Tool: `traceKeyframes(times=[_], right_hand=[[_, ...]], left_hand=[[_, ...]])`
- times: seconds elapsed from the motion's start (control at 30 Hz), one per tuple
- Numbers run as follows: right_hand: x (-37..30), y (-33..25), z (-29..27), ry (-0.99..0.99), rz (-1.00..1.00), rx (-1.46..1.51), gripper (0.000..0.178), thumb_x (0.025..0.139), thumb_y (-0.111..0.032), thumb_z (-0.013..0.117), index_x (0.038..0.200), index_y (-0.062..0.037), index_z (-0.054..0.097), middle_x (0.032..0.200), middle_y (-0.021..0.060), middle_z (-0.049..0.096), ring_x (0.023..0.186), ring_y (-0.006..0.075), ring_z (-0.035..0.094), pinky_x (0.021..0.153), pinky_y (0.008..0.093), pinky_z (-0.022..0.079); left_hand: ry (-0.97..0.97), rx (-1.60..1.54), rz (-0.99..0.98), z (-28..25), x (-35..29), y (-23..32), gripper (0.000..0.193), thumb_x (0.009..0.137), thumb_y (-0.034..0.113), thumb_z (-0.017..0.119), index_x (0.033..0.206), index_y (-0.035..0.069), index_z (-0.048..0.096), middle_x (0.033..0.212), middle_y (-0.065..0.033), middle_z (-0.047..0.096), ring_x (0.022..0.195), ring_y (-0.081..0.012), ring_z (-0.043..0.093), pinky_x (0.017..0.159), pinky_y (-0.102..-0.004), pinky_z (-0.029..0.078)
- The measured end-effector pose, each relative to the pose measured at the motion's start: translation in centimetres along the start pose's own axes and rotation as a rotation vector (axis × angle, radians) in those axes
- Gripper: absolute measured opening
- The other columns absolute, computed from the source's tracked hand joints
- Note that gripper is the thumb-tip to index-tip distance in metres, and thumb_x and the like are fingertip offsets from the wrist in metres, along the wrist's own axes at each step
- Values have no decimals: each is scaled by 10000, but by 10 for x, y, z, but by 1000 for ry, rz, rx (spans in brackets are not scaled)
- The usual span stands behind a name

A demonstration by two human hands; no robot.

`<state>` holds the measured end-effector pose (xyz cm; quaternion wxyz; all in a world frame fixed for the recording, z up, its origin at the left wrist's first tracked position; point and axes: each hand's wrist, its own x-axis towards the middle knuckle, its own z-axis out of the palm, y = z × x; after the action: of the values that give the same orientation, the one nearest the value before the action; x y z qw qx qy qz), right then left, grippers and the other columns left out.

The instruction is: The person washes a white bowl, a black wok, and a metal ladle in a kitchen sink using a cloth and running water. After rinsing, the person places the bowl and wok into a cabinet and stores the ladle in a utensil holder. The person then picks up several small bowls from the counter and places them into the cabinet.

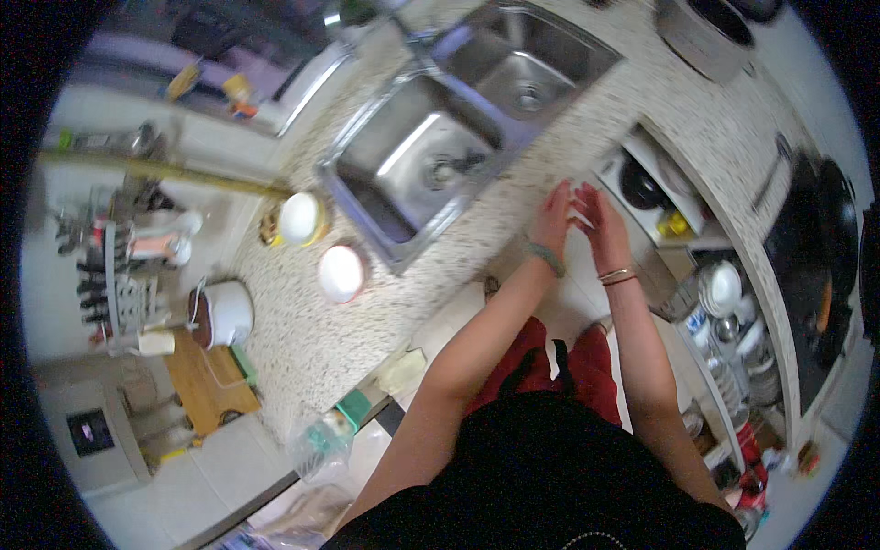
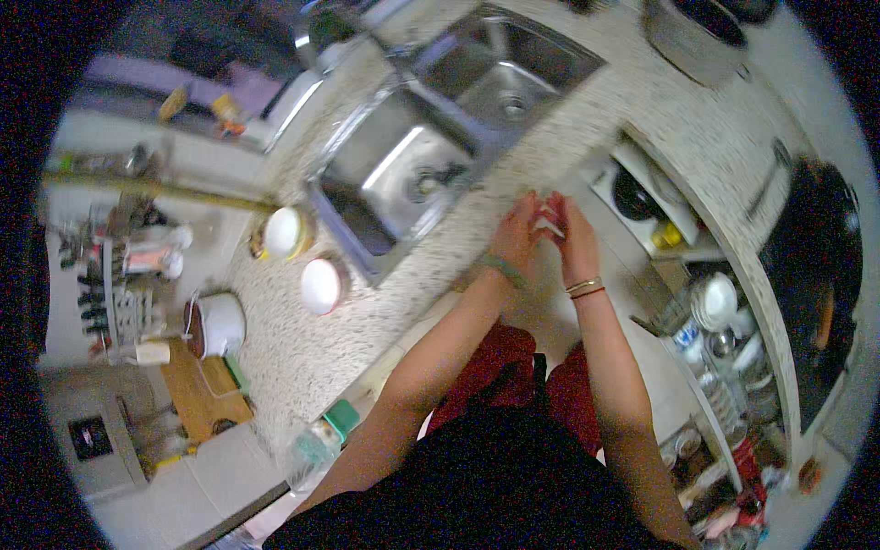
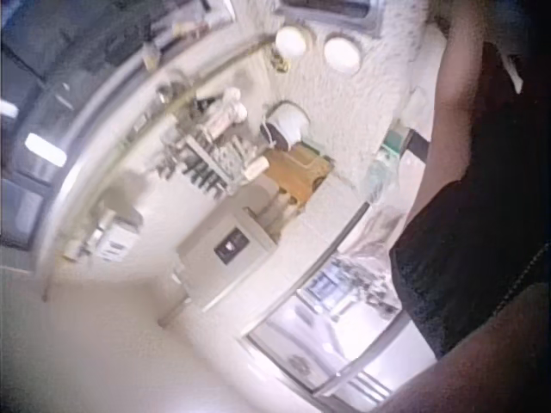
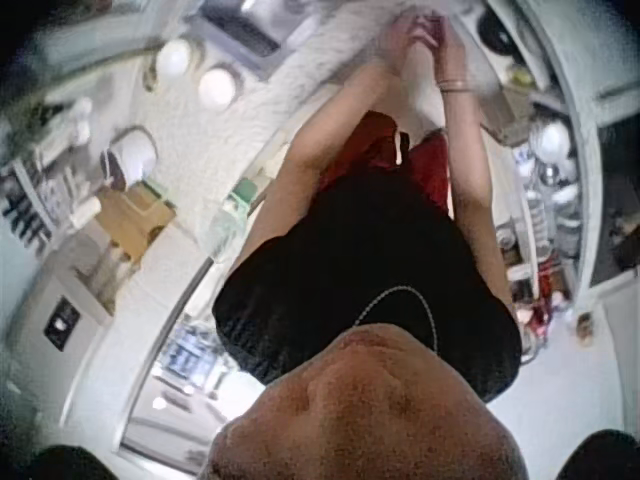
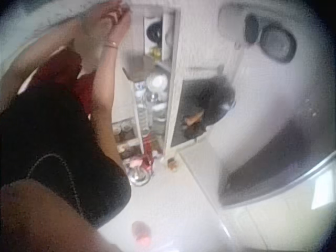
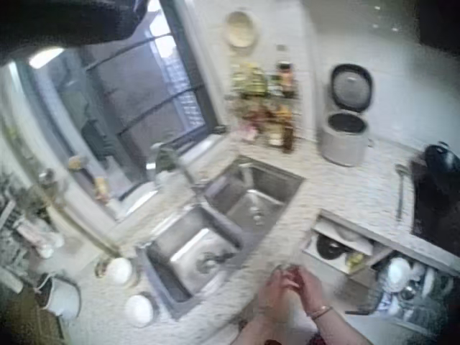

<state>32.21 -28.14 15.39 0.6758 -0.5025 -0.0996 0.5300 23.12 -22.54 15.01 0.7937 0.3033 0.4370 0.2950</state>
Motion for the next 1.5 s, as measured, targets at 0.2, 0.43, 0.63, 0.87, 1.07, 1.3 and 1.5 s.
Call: traceKeyframes(times=[0.2, 0.43, 0.63, 0.87, 1.07, 1.3, 1.5], right_hand=[[38, 118, 226, -405, 246, -66, 463, 883, -400, 514, 1208, -71, 496, 1093, 79, 562, 822, 178, 610, 675, 313, 524], [57, 204, 389, -466, 479, -465, 729, 830, -449, 569, 1358, -43, 271, 1283, 140, 437, 909, 249, 609, 661, 332, 541], [65, 248, 436, -450, 394, -786, 723, 806, -476, 563, 1335, -52, 313, 921, 150, 612, 551, 226, 622, 446, 330, 526], [84, 247, 434, -497, 615, -621, 644, 871, -582, 350, 1259, -73, 425, 979, 132, 618, 581, 232, 640, 440, 303, 522], [78, 242, 427, -486, 506, -618, 678, 853, -637, 298, 1253, -106, 432, 1105, 128, 564, 642, 238, 648, 479, 313, 534], [83, 243, 428, -493, 463, -538, 568, 862, -476, 444, 1285, -111, 343, 992, 119, 581, 559, 204, 613, 481, 304, 525], [103, 233, 399, -527, 504, -505, 446, 837, -275, 483, 1222, -90, 357, 813, 113, 568, 502, 160, 574, 426, 292, 493]], left_hand=[[528, 368, 607, -206, -26, 159, 539, 852, 306, 592, 1273, 4, 441, 1249, -133, 502, 1131, -254, 471, 972, -333, 341], [1134, 715, 732, -404, -51, 221, 656, 780, 196, 664, 1314, -18, 348, 1331, -230, 374, 1258, -333, 328, 1051, -368, 238], [971, 314, 546, -477, -41, 201, 682, 787, 164, 638, 1351, 22, 282, 1209, -189, 498, 1087, -311, 519, 853, -350, 474], [727, 196, 199, -464, -53, 223, 498, 842, 70, 379, 1321, 109, 247, 951, -216, 587, 570, -302, 633, 355, -333, 495], [570, -186, 152, -465, -61, 233, 479, 777, 54, 357, 1249, 56, 272, 925, -260, 571, 590, -375, 627, 429, -421, 554], [481, -239, 173, -469, -66, 231, 487, 724, 78, 428, 1183, -64, 350, 937, -267, 577, 700, -372, 640, 578, -423, 577], [368, -189, 145, -441, -53, 238, 473, 727, 77, 447, 1159, -93, 357, 948, -265, 573, 708, -373, 639, 593, -418, 578]])
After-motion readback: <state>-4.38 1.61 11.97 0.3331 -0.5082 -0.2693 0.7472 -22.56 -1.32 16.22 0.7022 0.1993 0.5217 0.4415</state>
